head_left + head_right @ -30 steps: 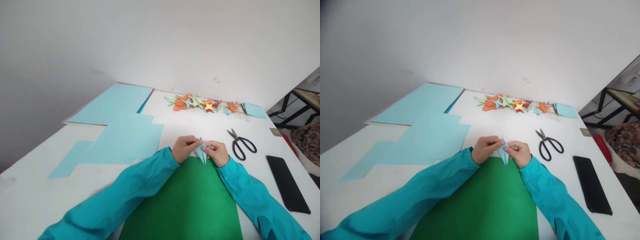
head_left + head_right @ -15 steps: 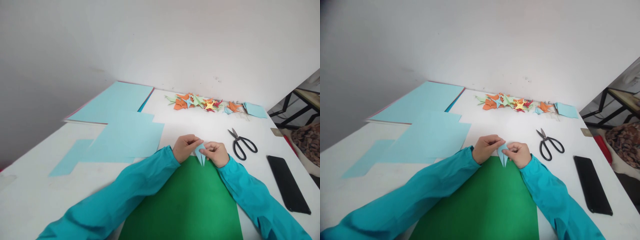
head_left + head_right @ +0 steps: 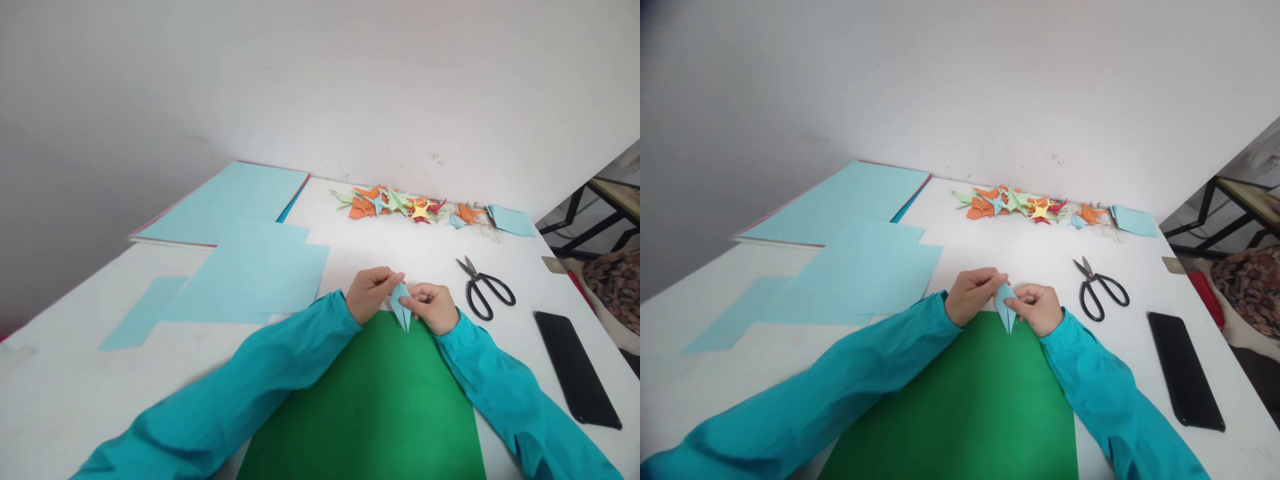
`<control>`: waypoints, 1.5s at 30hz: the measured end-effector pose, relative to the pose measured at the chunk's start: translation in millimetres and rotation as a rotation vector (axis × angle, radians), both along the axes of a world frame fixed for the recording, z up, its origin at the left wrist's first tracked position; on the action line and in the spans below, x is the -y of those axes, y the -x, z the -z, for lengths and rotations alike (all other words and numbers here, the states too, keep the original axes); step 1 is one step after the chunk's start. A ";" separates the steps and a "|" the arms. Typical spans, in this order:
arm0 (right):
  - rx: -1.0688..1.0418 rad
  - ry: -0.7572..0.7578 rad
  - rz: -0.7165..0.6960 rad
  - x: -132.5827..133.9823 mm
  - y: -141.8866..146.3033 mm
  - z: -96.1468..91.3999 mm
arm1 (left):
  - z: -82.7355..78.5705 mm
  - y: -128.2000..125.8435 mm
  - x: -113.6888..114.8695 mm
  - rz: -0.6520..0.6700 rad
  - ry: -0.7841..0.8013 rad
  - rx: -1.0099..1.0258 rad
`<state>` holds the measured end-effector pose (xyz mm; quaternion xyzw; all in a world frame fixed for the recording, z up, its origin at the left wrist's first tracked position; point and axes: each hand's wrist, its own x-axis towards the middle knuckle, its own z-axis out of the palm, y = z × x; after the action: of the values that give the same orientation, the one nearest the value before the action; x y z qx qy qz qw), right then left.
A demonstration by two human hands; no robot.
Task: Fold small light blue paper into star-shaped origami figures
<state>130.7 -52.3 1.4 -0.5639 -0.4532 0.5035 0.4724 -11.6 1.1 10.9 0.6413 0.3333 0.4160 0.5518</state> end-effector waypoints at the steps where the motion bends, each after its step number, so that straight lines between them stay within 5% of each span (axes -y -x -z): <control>1: 0.002 -0.004 -0.004 -0.1 -0.6 0.8 | 0.4 -0.2 -0.7 -0.003 0.006 -0.002; 6: 0.033 -0.047 -0.010 -0.6 -3.0 4.6 | 6.5 -0.7 -3.2 0.066 -0.086 -0.021; 10: 0.012 -0.070 0.001 -0.8 -2.5 4.6 | 9.5 -1.5 -0.8 0.135 -0.012 -0.030; 29: -0.108 -0.092 -0.106 -0.6 -0.1 3.4 | 13.4 -2.7 2.4 -0.077 -0.227 0.063; 36: -0.112 -0.113 -0.159 -0.7 -1.2 6.2 | 10.1 -2.3 -3.2 -0.196 -0.191 0.143; 45: 0.100 -0.068 -0.215 1.0 0.0 1.1 | 11.6 -4.2 6.3 -0.097 -0.225 0.129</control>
<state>130.6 -53.3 0.3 -0.5203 -0.5507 0.5067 0.4113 -7.4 -5.2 -0.7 0.6542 0.2788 0.5174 0.4760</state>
